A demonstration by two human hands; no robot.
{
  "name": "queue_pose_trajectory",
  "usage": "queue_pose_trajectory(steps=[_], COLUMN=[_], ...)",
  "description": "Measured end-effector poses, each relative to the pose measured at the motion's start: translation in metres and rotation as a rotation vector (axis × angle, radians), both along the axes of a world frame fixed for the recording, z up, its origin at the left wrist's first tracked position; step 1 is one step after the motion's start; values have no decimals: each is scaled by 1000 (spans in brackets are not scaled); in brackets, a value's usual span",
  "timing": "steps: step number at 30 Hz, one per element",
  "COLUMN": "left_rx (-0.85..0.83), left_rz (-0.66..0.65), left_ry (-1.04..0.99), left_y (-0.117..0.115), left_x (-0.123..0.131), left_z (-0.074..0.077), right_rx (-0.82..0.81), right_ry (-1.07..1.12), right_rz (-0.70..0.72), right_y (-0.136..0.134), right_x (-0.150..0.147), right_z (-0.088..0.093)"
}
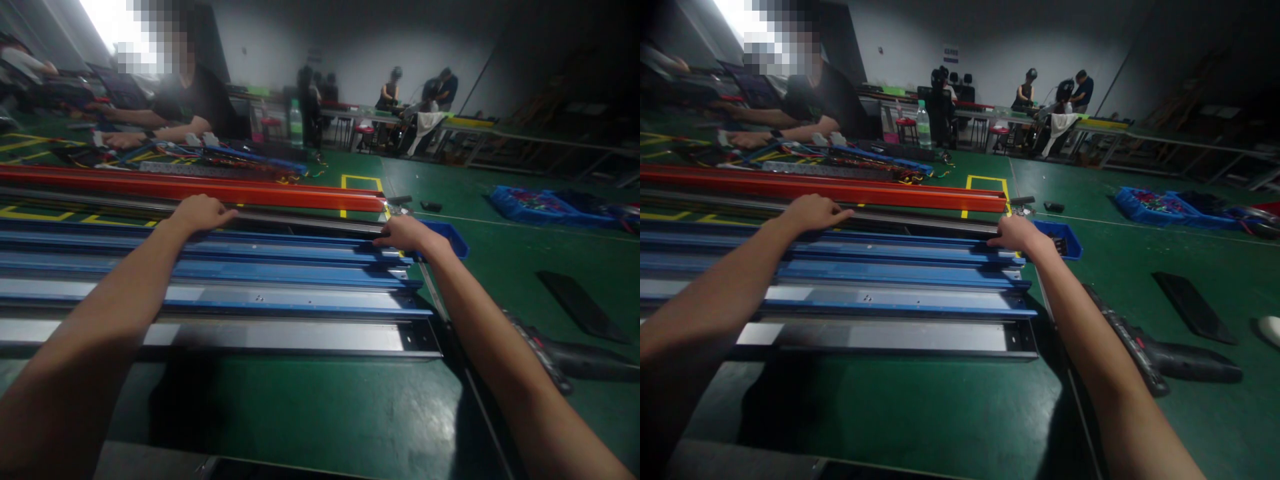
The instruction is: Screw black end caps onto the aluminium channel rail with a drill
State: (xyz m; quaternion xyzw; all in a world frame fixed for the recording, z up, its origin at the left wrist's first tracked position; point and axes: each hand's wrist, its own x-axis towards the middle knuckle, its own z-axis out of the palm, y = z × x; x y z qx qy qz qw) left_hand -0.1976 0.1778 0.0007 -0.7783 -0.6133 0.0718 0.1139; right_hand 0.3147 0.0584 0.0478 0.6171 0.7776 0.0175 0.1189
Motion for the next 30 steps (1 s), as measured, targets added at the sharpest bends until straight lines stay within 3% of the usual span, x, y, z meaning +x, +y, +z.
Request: queue_pose_trajectory(steps=[30], left_rx=[-27], left_rz=[61], left_ry=[-37], left_y=[-7], left_x=[6], left_z=[2], right_rx=[-46], right_ry=[-7], right_rz=[-51], right_y=[-7], right_x=[-10], right_z=[0])
